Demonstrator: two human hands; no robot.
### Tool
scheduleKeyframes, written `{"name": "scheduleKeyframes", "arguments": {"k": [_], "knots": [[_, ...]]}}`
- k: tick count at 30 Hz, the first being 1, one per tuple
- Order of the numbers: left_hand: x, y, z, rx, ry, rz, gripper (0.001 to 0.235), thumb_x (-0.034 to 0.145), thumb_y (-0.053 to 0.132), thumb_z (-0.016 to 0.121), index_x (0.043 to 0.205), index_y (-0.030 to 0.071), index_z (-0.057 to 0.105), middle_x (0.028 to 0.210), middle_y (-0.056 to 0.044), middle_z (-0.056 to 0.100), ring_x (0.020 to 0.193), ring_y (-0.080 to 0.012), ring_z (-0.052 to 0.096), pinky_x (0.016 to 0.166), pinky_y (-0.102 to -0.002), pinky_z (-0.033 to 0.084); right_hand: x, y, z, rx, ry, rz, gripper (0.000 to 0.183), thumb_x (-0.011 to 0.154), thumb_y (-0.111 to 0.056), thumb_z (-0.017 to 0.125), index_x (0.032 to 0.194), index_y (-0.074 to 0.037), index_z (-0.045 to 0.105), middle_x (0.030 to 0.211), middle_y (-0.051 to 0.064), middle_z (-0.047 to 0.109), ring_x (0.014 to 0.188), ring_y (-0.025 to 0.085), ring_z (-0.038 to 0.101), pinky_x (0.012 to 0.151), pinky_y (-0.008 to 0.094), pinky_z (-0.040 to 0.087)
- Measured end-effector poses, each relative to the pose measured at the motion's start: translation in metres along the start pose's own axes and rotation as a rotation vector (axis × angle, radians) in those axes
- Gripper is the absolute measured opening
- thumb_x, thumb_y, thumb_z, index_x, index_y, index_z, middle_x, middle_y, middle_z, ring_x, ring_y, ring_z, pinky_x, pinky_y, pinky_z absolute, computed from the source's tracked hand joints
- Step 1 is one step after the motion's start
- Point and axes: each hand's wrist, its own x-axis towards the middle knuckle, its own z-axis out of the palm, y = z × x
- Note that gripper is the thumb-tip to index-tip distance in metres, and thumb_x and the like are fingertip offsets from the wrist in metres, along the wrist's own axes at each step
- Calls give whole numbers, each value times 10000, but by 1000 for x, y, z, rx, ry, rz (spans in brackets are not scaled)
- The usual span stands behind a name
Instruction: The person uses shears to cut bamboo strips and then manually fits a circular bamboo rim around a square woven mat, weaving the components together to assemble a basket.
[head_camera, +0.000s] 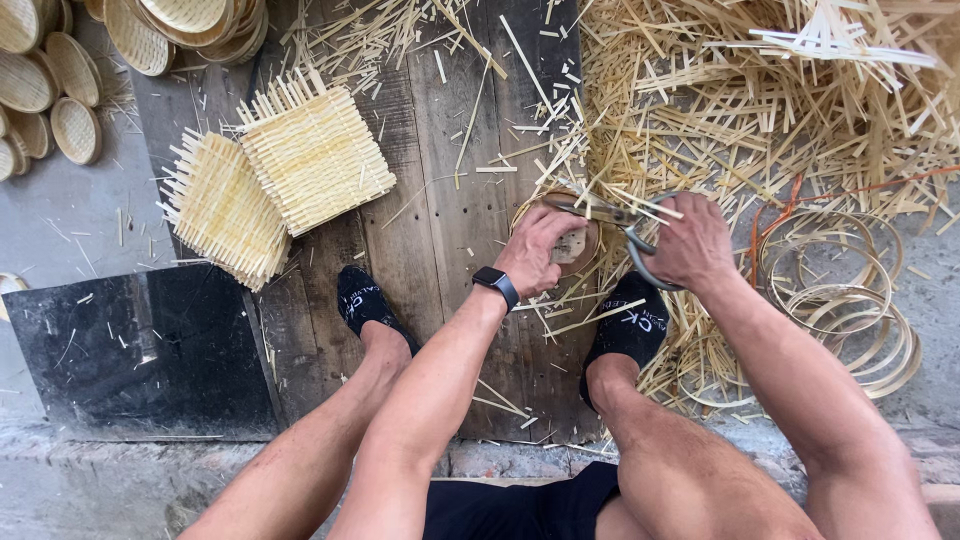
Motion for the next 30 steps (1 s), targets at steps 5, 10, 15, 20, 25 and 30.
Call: {"name": "scheduleKeyframes", "arguments": {"k": [5, 10, 15, 20, 25, 30], "knots": [[-7, 21, -8, 154, 65, -265, 656, 560, -13, 728, 1173, 221, 709, 1398, -228, 455, 1307, -427, 403, 1149, -529, 327, -4, 20, 9, 79, -185, 90, 650, 968, -596, 527, 1147, 9, 684, 1144, 218, 663, 1017, 316, 688, 865, 461, 602], [-15, 34, 12, 9, 314, -228, 519, 649, 156, 882, 1146, 213, 744, 1481, -239, 394, 1398, -466, 354, 1175, -538, 358, -11, 26, 9, 24, -179, 71, 605, 1005, -572, 539, 1116, -9, 730, 1188, 210, 660, 1010, 313, 700, 801, 452, 620], [-12, 16, 12, 64, 201, -119, 417, 637, 91, 814, 1037, 207, 792, 1469, -196, 433, 1403, -454, 378, 1201, -517, 376, -4, 2, -3, -112, 161, -4, 777, 805, -716, 603, 1048, 12, 727, 997, 183, 674, 926, 273, 685, 791, 385, 585], [-6, 9, -4, 42, 56, -65, 377, 600, 50, 776, 941, 209, 805, 1463, -132, 483, 1413, -416, 379, 1210, -488, 367, -11, 30, 5, 92, -313, 129, 573, 1009, -581, 538, 1119, -51, 726, 1119, 161, 672, 950, 259, 696, 798, 398, 597], [1, 10, -10, 73, -109, -67, 372, 575, 21, 764, 895, 208, 801, 1490, -104, 465, 1429, -407, 358, 1206, -477, 370, -11, 25, -5, 122, -187, 118, 633, 934, -611, 595, 1149, -18, 653, 955, 166, 664, 858, 263, 663, 742, 404, 571], [9, 8, -15, 83, -228, -40, 417, 539, -10, 776, 890, 213, 804, 1522, -93, 436, 1432, -437, 319, 1193, -512, 341, -3, 10, -10, 140, -230, 97, 661, 916, -625, 606, 1142, -5, 646, 951, 175, 661, 817, 260, 670, 730, 411, 581]]}}
